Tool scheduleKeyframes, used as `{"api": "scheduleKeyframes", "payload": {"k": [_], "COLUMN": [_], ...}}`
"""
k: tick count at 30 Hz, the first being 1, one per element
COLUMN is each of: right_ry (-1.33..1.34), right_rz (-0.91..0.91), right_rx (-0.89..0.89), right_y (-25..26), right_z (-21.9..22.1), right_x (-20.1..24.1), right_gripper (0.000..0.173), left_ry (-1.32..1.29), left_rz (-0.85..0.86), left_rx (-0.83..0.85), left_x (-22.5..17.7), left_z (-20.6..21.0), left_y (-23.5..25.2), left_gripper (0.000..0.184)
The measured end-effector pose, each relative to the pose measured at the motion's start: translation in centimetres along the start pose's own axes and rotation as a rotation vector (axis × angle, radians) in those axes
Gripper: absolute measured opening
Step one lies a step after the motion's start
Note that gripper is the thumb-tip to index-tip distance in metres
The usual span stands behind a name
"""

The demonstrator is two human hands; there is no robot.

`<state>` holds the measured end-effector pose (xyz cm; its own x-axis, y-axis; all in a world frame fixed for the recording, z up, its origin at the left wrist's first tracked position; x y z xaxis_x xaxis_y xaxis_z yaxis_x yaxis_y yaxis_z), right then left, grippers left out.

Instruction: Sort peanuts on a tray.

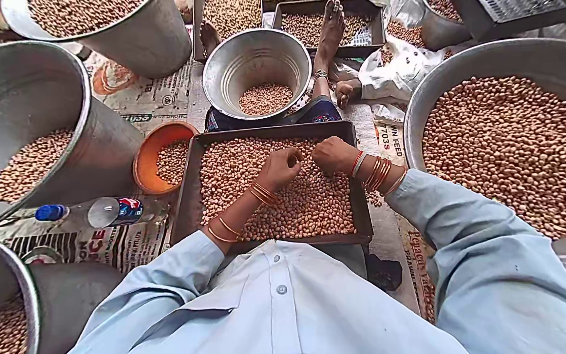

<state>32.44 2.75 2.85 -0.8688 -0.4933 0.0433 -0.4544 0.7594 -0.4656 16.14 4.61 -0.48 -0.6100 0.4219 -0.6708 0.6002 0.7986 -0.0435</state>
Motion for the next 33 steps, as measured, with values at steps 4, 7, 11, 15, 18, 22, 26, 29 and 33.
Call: {"api": "scheduleKeyframes", "payload": {"k": [4, 7, 11, 15, 18, 22, 26, 29, 33], "right_ry": [0.012, 0.036, 0.081, 0.121, 0.143, 0.123, 0.102, 0.254, 0.736], "right_rz": [-0.005, 0.063, 0.205, 0.225, 0.232, 0.232, 0.125, -0.011, -0.063], "right_rx": [0.014, 0.035, 0.107, 0.137, 0.163, 0.211, 0.002, -0.174, -0.297], "right_y": [-0.4, -0.6, -1.1, -1.3, -1.4, -1.2, -0.8, 0.5, 0.7], "right_z": [-0.1, -0.1, -0.1, 0.2, 0.2, -0.1, -2.3, -3.1, -3.9], "right_x": [1.3, 2.4, 3.7, 4.2, 4.0, 3.7, 0.5, -2.9, -4.0], "right_gripper": [0.011, 0.012, 0.012, 0.017, 0.02, 0.019, 0.026, 0.033, 0.022], "left_ry": [-0.24, 0.028, 0.314, 0.357, 0.108, -0.299, -0.549, -0.637, -0.705], "left_rz": [-0.178, -0.141, -0.076, 0.003, -0.179, -0.196, -0.242, -0.156, -0.3], "left_rx": [-0.09, -0.095, -0.015, -0.074, 0.009, -0.036, 0.364, 0.814, 0.759], "left_x": [3.0, 2.2, -0.1, -0.7, -2.0, 3.0, -3.8, -6.5, -5.4], "left_z": [-3.6, -3.5, -1.5, -0.4, -2.6, -2.3, 0.1, 5.5, 7.4], "left_y": [1.3, 1.2, 0.9, 0.1, -0.4, 0.6, -3.3, -5.6, -4.1], "left_gripper": [0.026, 0.015, 0.022, 0.02, 0.015, 0.021, 0.034, 0.03, 0.026]}}
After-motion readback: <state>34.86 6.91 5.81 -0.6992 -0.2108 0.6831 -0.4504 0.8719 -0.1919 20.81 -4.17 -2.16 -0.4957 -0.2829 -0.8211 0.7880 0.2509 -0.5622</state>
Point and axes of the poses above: each hand's wrist, its own y-axis towards the middle knuckle, its own z-axis out of the palm, x = y × z, the point moved 3 cm from there along y, towards the middle knuckle, and after that the axes turned 4 degrees about y, right-handed, at the moved point
